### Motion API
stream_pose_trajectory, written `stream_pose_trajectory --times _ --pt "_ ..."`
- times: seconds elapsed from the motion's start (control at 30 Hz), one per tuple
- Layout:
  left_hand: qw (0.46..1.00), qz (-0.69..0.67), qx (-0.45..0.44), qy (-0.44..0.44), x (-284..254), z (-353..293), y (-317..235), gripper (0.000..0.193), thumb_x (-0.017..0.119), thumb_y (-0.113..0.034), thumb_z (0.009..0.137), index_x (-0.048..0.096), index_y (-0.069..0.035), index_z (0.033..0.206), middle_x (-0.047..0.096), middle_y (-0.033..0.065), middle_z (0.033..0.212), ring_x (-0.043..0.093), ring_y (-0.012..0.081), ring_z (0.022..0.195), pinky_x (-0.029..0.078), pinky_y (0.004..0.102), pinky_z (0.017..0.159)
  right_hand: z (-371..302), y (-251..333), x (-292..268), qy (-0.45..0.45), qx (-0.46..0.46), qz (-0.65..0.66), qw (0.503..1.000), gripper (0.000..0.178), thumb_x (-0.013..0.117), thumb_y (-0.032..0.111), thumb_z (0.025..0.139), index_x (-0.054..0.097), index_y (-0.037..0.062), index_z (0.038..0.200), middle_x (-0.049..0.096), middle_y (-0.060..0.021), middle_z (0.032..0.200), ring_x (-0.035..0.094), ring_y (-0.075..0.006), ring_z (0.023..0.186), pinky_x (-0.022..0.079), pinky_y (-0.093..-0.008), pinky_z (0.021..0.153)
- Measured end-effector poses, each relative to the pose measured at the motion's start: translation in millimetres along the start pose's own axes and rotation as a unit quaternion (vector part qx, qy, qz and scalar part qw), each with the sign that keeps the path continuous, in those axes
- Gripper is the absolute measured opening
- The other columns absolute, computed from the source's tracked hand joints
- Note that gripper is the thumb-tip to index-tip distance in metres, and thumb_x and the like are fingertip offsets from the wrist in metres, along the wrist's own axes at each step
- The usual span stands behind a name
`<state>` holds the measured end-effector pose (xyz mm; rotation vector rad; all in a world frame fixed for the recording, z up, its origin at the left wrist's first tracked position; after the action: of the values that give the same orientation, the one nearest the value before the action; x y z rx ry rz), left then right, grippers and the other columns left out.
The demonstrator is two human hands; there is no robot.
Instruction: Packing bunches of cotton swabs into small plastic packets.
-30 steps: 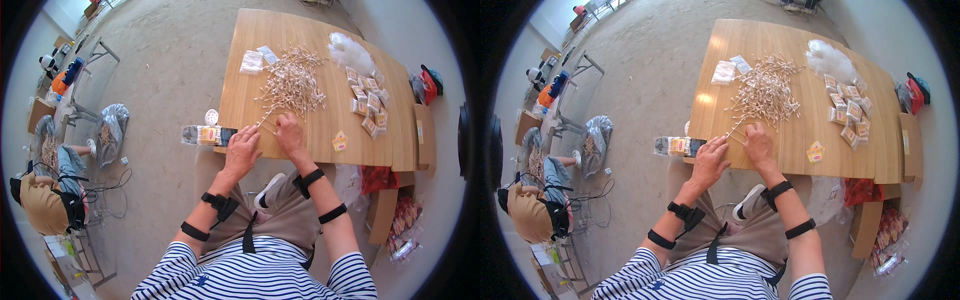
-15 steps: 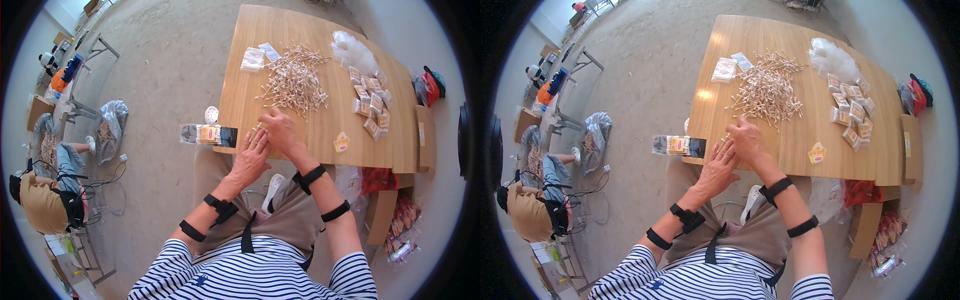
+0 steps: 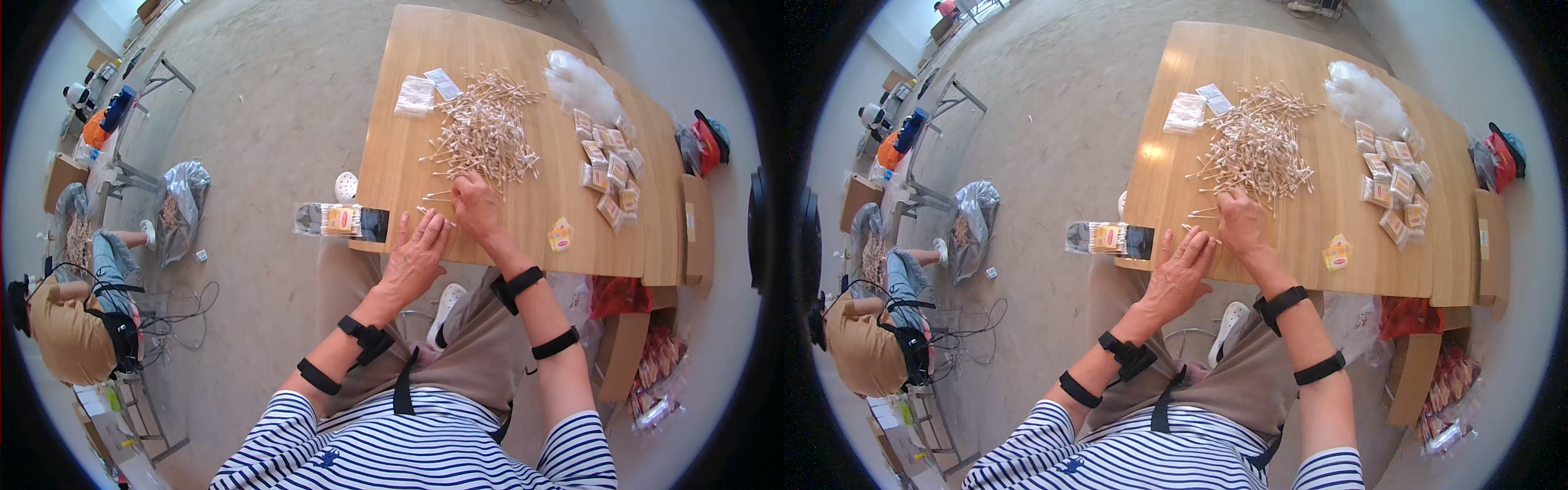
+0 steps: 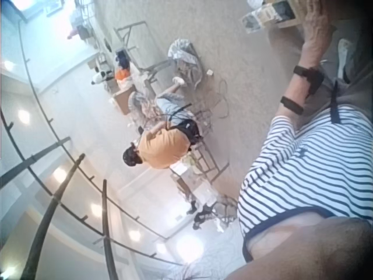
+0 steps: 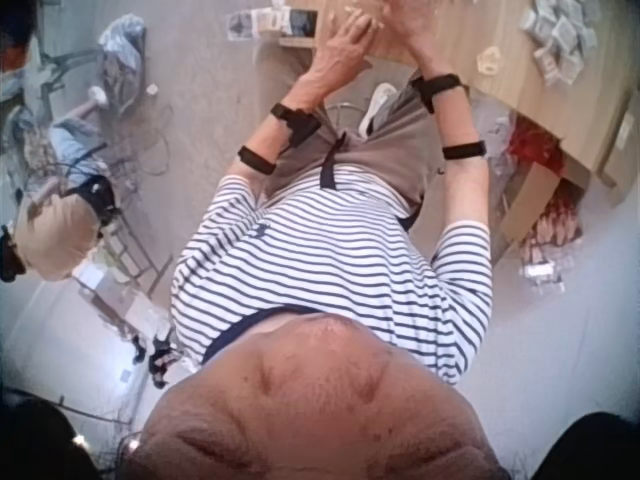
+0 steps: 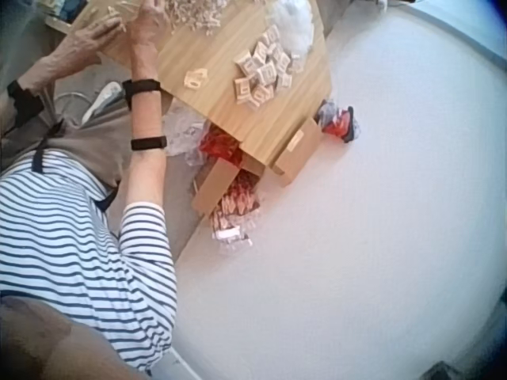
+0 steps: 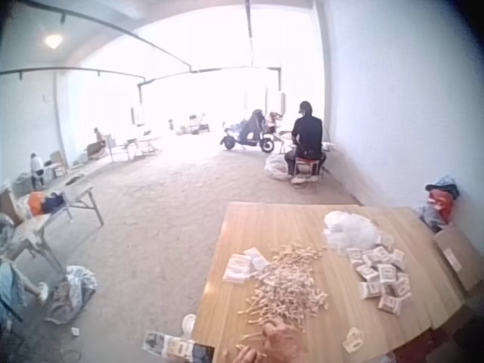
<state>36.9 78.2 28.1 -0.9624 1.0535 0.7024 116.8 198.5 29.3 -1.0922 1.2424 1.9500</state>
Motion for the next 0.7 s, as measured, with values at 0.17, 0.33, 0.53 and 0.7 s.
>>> stream_pose_trajectory --times 0.17,0.33,0.53,0.7 --pt "1.000 0.008 -0.009 -0.014 1 1 0 0.093 0.086 -0.032 0.066 0.045 -0.001 0.143 0.042 0.0146 0.142 0.035 0.0302 0.144 0.021 0.0587 0.118 1 10 -7 0.017 0.022 0.000 1.000 0.014 0.070 0.010 0.080 0.065 0.0060 0.092 0.060 -0.0170 0.099 0.067 -0.0383 0.089 0.054 -0.0487 0.078" --pt "1.000 -0.004 -0.004 -0.014 4 3 0 0.095 0.087 -0.030 0.065 0.043 -0.001 0.144 0.042 0.0145 0.141 0.035 0.0321 0.143 0.022 0.0582 0.117 -3 -4 1 0.026 0.037 -0.008 0.999 0.012 0.072 0.011 0.078 0.065 0.0078 0.088 0.060 -0.0136 0.097 0.065 -0.0353 0.087 0.054 -0.0463 0.076" --pt "1.000 -0.017 -0.003 -0.015 3 0 2 0.096 0.087 -0.027 0.064 0.042 -0.001 0.145 0.040 0.0146 0.142 0.034 0.0322 0.143 0.022 0.0562 0.118 -10 9 -13 -0.039 -0.005 -0.037 0.999 0.007 0.071 0.013 0.081 0.067 0.0076 0.084 0.060 -0.0170 0.099 0.066 -0.0379 0.088 0.054 -0.0483 0.076" --pt "1.000 -0.019 -0.004 -0.016 5 -1 2 0.097 0.087 -0.027 0.064 0.042 -0.002 0.146 0.040 0.0149 0.143 0.034 0.0322 0.143 0.022 0.0564 0.118 -13 3 3 0.040 0.051 0.023 0.998 0.004 0.065 0.011 0.084 0.067 0.0091 0.087 0.061 -0.0158 0.094 0.066 -0.0384 0.085 0.054 -0.0488 0.072"
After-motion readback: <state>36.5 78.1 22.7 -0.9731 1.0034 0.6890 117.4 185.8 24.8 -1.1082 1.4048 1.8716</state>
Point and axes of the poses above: each hand's wrist, its own z-axis towards the middle knuckle, its own x-axis out of the palm, y = z × x, the point moved 10 cm from there along z, towards the middle knuckle
